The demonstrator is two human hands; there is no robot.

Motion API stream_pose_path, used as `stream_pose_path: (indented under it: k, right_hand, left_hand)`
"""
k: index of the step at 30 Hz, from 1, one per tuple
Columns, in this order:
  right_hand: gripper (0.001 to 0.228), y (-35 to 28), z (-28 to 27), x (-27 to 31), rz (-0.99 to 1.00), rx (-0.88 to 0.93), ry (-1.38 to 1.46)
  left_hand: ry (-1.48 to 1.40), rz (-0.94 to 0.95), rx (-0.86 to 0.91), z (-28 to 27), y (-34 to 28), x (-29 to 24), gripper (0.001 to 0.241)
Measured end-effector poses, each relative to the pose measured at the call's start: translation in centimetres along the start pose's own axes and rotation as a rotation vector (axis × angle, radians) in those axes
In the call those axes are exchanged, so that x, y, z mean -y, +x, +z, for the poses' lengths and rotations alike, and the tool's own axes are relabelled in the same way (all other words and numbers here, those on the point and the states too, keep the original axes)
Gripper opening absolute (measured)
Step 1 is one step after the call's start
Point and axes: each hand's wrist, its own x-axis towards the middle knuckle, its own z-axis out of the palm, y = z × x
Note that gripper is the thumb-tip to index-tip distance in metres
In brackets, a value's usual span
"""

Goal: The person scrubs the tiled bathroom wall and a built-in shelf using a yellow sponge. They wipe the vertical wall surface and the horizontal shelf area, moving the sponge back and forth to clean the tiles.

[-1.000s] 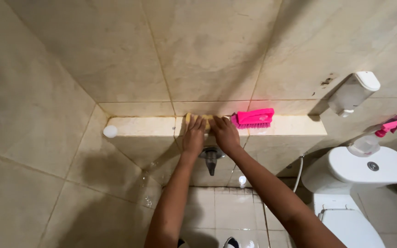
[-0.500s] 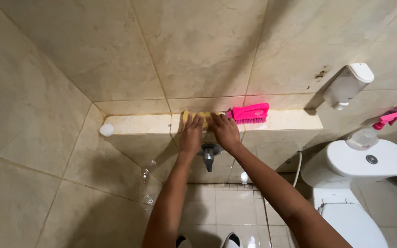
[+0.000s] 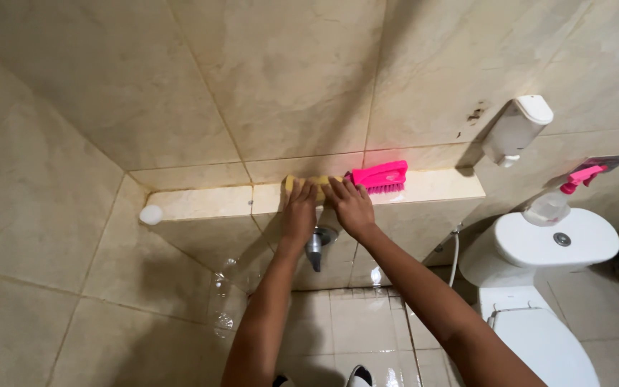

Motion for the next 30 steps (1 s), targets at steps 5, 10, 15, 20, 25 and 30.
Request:
stream_pose_path:
  k: [5, 10, 15, 20, 25, 30]
  right_hand:
    - [0.062, -0.4, 0.0, -1.1, 0.015, 0.015, -0.012]
    - [0.063, -0.9, -0.4, -2.2, 0.028, 0.051, -0.023]
    - [0.057, -1.5, -0.7, -3.7, 0.047, 0.043, -0.017]
    - [0.059, -2.1, -1.5, -5.1, 0.055, 0.040, -0.014]
    - [0.059, -2.8, -1.9, -6.6, 0.060, 0.031, -0.013]
    - [0.056, -3.4, -2.0, -8.1, 0.076, 0.017, -0.005]
  left_hand:
    - [0.015, 0.024, -0.007, 0.8, 0.4, -0.6, 0.052]
    - [0.020, 0.058, -0.026, 2.7, 0.7, -1.0, 0.049]
    - [0.009, 0.075, -0.027, 3.3, 1.3, -2.2, 0.046]
    - [-0.018, 0.088, -0.050, 4.6, 1.7, -3.6, 0.047]
    - [-0.039, 0.080, -0.059, 4.9, 2.2, -5.2, 0.048]
    - [-0.003, 0.098, -0.035, 6.3, 2.8, -6.2, 0.049]
